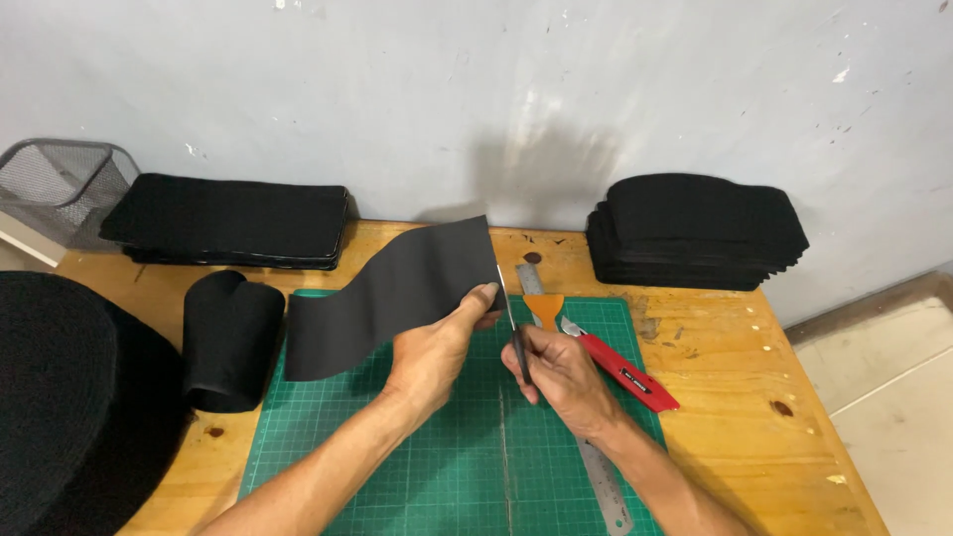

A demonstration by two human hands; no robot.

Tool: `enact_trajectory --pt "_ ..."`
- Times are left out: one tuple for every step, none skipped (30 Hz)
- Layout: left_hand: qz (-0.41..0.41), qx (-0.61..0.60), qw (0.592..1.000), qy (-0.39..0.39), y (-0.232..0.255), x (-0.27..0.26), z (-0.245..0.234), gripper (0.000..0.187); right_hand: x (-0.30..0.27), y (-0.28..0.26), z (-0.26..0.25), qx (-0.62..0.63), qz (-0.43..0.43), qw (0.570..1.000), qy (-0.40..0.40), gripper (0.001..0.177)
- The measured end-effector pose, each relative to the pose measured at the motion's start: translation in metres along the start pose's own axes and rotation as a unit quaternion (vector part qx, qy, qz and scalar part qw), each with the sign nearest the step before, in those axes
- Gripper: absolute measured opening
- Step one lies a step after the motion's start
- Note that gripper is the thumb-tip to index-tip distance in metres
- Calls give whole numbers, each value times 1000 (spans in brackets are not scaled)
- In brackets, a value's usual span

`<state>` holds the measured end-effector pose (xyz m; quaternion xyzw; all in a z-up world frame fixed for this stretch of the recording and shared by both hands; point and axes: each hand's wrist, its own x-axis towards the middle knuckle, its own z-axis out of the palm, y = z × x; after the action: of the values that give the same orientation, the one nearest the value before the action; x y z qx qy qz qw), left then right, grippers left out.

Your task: Cutting black fabric with scissors on a cutting mat

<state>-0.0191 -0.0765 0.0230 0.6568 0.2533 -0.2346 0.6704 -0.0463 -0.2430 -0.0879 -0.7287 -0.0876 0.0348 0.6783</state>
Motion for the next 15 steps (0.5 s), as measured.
enact_trajectory --pt "-1 0 1000 0 -1 1 1 52 -1 0 0 0 1 1000 0 26" --pt "6 -21 1000 0 -1 2 1 50 -1 0 0 -7 2 1000 5 24" --pt "12 -42 999 0 -2 3 1 48 -1 0 0 -15 4 1000 10 23" --pt "12 -42 999 0 -4 6 2 48 -1 5 -1 -14 5 1000 10 23" --pt "20 -53 998 4 -6 10 3 45 0 10 -2 11 -5 1000 -7 22" --pt "28 -64 997 7 -8 13 4 43 0 15 -3 36 -15 999 -24 21" --pt "28 -64 998 7 -7 11 3 43 -1 11 -2 36 -15 999 -24 21" --pt "23 -56 998 5 -6 10 3 45 -2 7 -1 24 -10 999 -28 18" --pt "18 -47 999 3 -5 8 2 48 -2 3 0 12 -6 999 -32 17" --pt "17 -47 999 3 -4 7 2 48 -1 3 1 12 -5 999 -32 17" --pt "11 -36 999 7 -4 6 1 48 -1 3 1 0 8 1000 -16 20" --pt "5 -24 1000 10 -3 5 2 49 0 3 0 -12 20 1000 1 23" --pt "4 -23 1000 10 -3 5 2 49 0 3 0 -12 21 1000 1 23" --pt "5 -18 1000 4 -3 5 2 49 0 4 0 -4 24 1000 9 22" --pt "6 -12 1000 -1 -3 4 1 50 0 4 0 4 28 999 17 24"
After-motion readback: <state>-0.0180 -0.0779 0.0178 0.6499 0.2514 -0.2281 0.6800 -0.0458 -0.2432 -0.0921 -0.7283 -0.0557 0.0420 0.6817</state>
